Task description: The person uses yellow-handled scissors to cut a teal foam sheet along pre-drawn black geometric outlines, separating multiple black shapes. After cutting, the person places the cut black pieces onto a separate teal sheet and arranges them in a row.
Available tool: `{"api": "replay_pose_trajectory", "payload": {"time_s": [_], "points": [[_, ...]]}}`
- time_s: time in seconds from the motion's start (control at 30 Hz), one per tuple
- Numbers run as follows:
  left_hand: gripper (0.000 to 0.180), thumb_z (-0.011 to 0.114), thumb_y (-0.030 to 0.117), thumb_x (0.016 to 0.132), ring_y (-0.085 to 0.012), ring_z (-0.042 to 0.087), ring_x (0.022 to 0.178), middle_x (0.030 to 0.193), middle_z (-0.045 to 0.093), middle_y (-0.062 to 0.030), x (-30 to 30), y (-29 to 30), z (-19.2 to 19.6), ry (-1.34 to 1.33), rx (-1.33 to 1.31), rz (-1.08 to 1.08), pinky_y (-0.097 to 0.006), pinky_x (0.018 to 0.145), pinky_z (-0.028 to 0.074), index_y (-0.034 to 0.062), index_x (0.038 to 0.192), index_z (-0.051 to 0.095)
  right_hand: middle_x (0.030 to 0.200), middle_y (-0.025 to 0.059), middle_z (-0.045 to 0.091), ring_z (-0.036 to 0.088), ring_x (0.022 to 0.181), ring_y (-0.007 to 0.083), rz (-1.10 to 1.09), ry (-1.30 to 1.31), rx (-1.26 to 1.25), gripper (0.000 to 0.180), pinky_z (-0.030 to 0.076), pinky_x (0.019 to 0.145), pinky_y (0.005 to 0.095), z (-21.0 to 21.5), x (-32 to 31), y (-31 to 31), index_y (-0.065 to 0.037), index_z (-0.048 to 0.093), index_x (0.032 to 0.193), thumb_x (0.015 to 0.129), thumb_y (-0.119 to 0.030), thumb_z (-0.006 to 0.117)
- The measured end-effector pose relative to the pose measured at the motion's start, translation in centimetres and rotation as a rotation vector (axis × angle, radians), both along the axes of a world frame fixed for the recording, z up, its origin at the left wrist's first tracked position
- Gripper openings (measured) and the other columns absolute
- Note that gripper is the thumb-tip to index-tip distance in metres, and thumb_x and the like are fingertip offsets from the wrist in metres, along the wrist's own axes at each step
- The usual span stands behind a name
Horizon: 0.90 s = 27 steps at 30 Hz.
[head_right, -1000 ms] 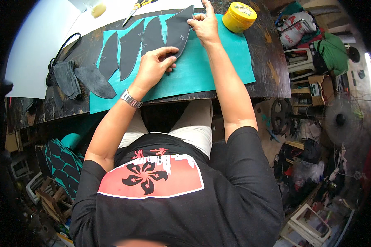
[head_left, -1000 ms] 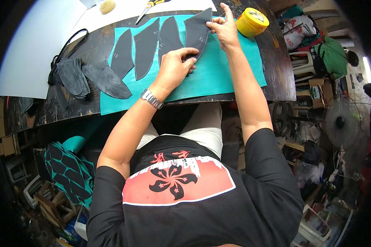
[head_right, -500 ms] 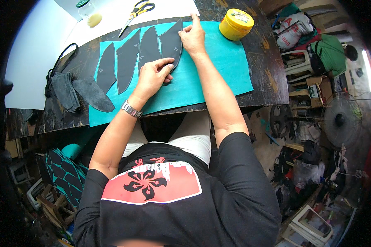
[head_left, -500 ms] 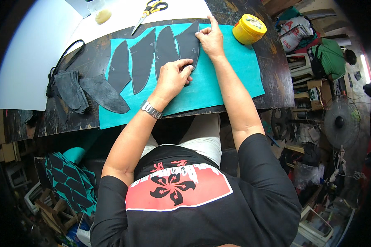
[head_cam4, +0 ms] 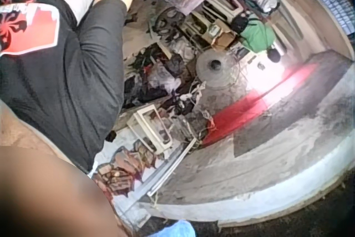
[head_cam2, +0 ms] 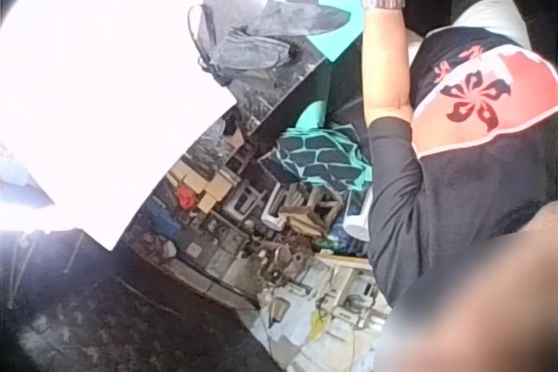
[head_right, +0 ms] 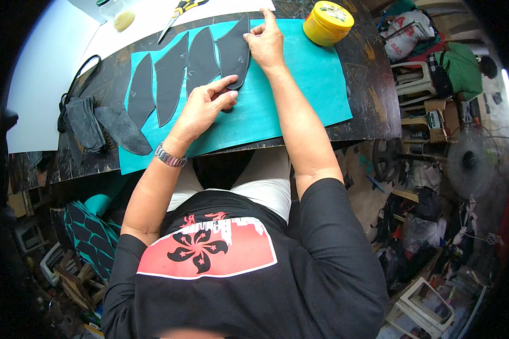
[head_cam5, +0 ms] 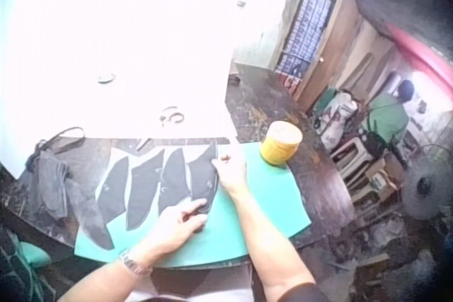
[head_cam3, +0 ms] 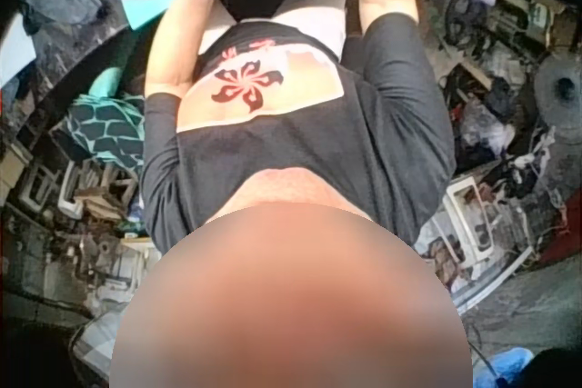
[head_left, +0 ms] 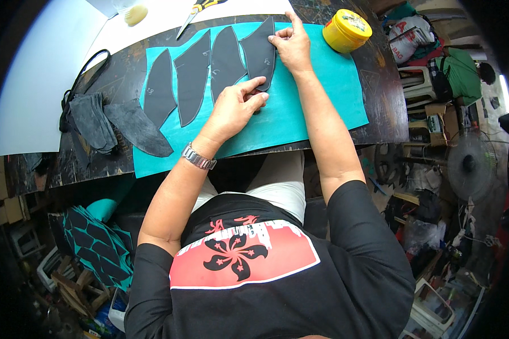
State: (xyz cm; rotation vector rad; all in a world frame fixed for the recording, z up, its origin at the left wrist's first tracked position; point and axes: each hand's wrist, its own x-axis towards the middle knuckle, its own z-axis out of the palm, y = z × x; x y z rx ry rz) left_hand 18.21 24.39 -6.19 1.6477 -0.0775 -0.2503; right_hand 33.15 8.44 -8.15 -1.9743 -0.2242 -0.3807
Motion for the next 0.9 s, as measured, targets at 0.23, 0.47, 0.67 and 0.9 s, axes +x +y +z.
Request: {"api": "replay_pose_trajectory", "payload": {"time_s": [0.23,0.47,0.67,0.9], "points": [[0.059,0.072,0.019,0.089,-0.0093,0.064,0.081,0.096,0.069,-0.0082,0.0,0.0,0.0,-0.002,-0.094,0.018,-0.025,0.075,0.053,-0.0003,0.141,0.049,0.085,0.0045,0.065,0.06,0.074,0.0113,0.133,0.112,0.34,0.076,0.051,0.065,0.027,-0.6,0.9,-0.7,-0.008,0.041,0.143,0.076,0.003,0.076],[0.096,0.075,0.018,0.087,-0.0177,0.068,0.093,0.102,0.064,-0.0123,0.5,0.3,1.3,0.123,-0.144,0.069,-0.028,0.078,0.057,-0.0012,0.155,0.008,0.1,0.0062,0.065,0.061,0.099,0.0191,0.187,0.17,1.172,0.062,0.044,0.088,0.0442,4.1,2.6,-4.1,-0.021,0.043,0.135,0.082,0.001,0.069],[0.064,0.066,0.031,0.094,-0.0153,0.065,0.1,0.117,0.061,-0.0113,-0.9,1.6,3.1,-0.017,-0.324,0.138,-0.024,0.077,0.055,0.0008,0.146,0.042,0.091,0.0017,0.06,0.057,0.085,0.0101,0.771,0.357,0.505,0.069,0.047,0.079,0.0245,12.2,-3.8,-4.9,-0.008,0.043,0.141,0.078,0.006,0.068],[0.017,0.074,0.015,0.089,-0.0075,0.065,0.08,0.088,0.071,-0.0019,-0.8,3.1,4.5,-0.108,-0.254,0.142,-0.021,0.068,0.053,0.0022,0.099,0.073,0.09,-0.0002,0.056,0.055,0.086,0.0078,0.895,0.64,0.182,0.076,0.045,0.081,0.018,10.5,-9.8,-1.2,-0.011,0.043,0.143,0.077,-0.003,0.079]]}}
